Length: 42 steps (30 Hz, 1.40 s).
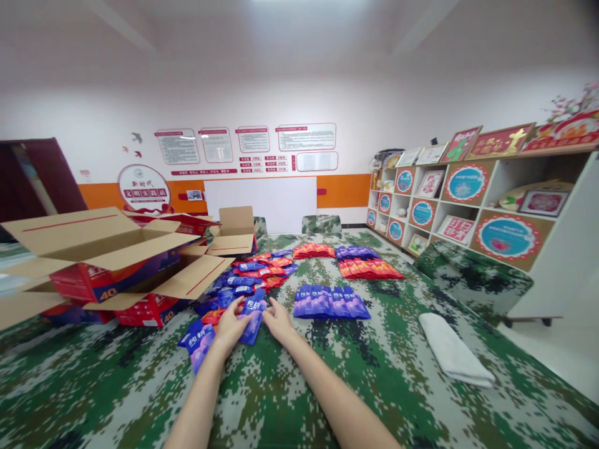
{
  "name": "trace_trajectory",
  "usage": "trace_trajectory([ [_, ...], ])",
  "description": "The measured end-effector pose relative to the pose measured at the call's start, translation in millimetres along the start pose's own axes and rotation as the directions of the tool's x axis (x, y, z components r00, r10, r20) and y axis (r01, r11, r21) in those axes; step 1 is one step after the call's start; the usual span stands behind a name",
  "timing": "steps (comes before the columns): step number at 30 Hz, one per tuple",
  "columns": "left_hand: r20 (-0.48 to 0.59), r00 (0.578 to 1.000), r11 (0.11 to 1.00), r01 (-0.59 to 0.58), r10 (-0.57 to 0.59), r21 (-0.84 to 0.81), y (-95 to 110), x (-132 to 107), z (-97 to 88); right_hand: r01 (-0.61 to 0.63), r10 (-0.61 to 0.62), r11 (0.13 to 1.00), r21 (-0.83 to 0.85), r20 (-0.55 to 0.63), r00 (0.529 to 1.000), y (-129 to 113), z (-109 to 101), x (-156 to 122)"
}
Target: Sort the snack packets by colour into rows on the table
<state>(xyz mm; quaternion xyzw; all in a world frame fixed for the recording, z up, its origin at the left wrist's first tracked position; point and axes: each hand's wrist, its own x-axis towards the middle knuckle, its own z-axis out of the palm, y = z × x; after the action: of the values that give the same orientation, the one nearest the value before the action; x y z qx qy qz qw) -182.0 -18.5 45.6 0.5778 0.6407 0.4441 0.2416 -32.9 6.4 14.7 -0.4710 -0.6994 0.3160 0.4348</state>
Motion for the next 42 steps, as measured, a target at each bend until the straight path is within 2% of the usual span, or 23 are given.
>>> trace_trajectory([
  [2,0.036,0.998,0.982,0.064,-0.059,-0.177,9,-10,7.1,0.029,-0.030,0.999,-0.018,-0.095,0.995,-7,-8,4],
  [4,0.081,0.995,0.942,0.084,-0.061,-0.324,19,-19,16.7,0.050,-0.063,0.996,-0.076,-0.179,0.982,-12,-22,7],
  [7,0.118,0.993,0.885,0.043,0.013,-0.463,33,-29,33.3,0.044,-0.076,0.989,-0.142,-0.225,0.971,-15,-51,10],
  [9,0.147,0.984,0.879,-0.018,0.100,-0.477,41,-33,44.9,0.034,-0.074,0.985,-0.168,-0.240,0.968,-12,-72,10],
  [13,0.234,0.917,0.913,-0.237,0.323,-0.331,53,-42,68.0,-0.016,-0.033,0.986,-0.164,-0.288,0.957,1,-109,7],
  [17,0.289,0.844,0.892,-0.426,0.452,-0.150,66,-52,89.7,-0.078,0.031,0.989,-0.129,-0.335,0.942,16,-135,-1],
  [20,0.319,0.811,0.868,-0.486,0.491,-0.101,78,-55,105.1,-0.086,0.034,0.987,-0.132,-0.355,0.934,25,-153,-8],
  [25,0.316,0.783,0.833,-0.552,0.537,-0.048,105,-52,130.3,-0.099,0.001,0.966,-0.239,-0.379,0.925,37,-193,-10],
  [28,0.311,0.777,0.813,-0.582,0.547,0.024,121,-48,144.4,-0.129,0.007,0.944,-0.303,-0.373,0.928,45,-218,-4],
  [32,0.322,0.803,0.807,-0.569,0.501,0.161,131,-45,160.9,-0.190,0.070,0.907,-0.375,-0.311,0.948,55,-239,3],
  [36,0.323,0.821,0.795,-0.553,0.471,0.248,128,-43,173.1,-0.218,0.080,0.840,-0.496,-0.284,0.956,68,-242,6],
  [42,0.362,0.823,0.782,-0.547,0.438,0.299,118,-36,180.5,-0.232,0.099,0.751,-0.619,-0.242,0.965,85,-231,14],
])
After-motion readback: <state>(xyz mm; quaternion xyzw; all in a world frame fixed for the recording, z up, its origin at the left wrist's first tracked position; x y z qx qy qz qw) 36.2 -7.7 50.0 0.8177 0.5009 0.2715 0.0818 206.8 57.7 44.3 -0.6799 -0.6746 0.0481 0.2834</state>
